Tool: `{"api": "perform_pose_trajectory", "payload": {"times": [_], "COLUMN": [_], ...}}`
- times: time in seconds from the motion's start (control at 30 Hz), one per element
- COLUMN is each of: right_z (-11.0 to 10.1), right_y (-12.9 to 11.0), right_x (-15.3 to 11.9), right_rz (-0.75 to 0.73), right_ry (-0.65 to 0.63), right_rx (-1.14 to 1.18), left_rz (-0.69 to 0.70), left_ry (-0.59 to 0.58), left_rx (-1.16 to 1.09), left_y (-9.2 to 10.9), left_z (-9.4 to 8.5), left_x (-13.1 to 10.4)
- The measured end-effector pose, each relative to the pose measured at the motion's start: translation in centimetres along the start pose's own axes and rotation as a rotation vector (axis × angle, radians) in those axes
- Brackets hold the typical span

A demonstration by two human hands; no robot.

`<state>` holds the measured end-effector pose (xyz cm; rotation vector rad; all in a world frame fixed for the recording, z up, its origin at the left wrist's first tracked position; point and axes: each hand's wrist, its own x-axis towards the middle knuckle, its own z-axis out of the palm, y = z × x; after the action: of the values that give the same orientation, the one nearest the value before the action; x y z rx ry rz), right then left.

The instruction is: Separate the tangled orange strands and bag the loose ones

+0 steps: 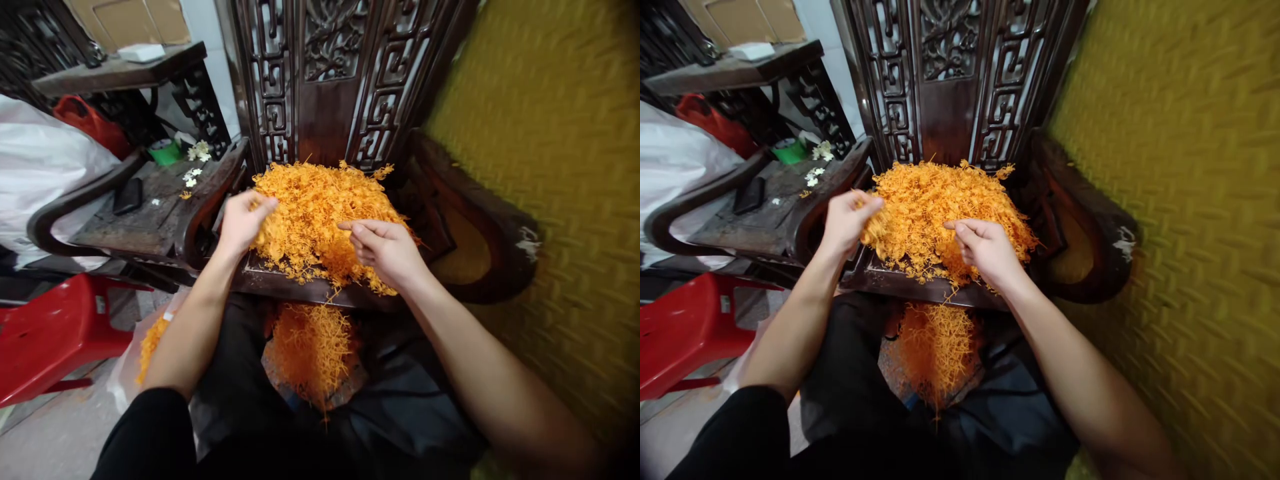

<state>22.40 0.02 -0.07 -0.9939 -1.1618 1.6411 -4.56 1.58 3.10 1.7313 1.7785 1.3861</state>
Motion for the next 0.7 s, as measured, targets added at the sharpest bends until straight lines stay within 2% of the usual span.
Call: {"api": "perform_pose_trajectory", "payload": {"times": [0.1, 0.17, 0.23, 0.27, 0.3, 0.33, 0.43, 0.5, 0.57, 0.7], "right_z": [-0.1, -0.1, -0.2, -0.2, -0.1, 0.0, 0.6, 1.2, 1.9, 3.3], "right_y": [-1.2, -1.9, -2.3, -2.4, -2.4, -2.3, -1.6, -0.9, -0.4, 0.1], "right_x": [-0.6, -1.1, -1.5, -1.7, -1.9, -2.1, -2.4, -2.6, -2.6, -2.9], "right_rz": [0.006, 0.020, 0.030, 0.032, 0.030, 0.021, -0.074, -0.194, -0.330, -0.578], "right_ry": [-0.125, -0.177, -0.224, -0.246, -0.262, -0.272, -0.285, -0.276, -0.224, -0.009], "right_rx": [0.125, 0.186, 0.208, 0.201, 0.183, 0.152, -0.013, -0.178, -0.341, -0.599], "left_rz": [-0.047, -0.050, 0.002, 0.026, 0.044, 0.055, 0.081, 0.120, 0.177, 0.336], "left_ry": [-0.523, -0.830, -1.026, -1.069, -1.060, -0.998, -0.654, -0.485, -0.395, -0.232], "left_rx": [-0.132, -0.174, -0.142, -0.122, -0.113, -0.117, -0.166, -0.171, -0.140, -0.041], "left_y": [2.1, 4.0, 5.4, 5.8, 6.0, 6.2, 5.9, 5.7, 5.7, 6.1], "left_z": [0.0, 0.1, 0.2, 0.2, 0.3, 0.5, 1.2, 1.8, 2.4, 3.2], "left_x": [-2.6, -4.4, -5.5, -5.8, -6.0, -6.0, -6.0, -6.3, -6.8, -7.4]}}
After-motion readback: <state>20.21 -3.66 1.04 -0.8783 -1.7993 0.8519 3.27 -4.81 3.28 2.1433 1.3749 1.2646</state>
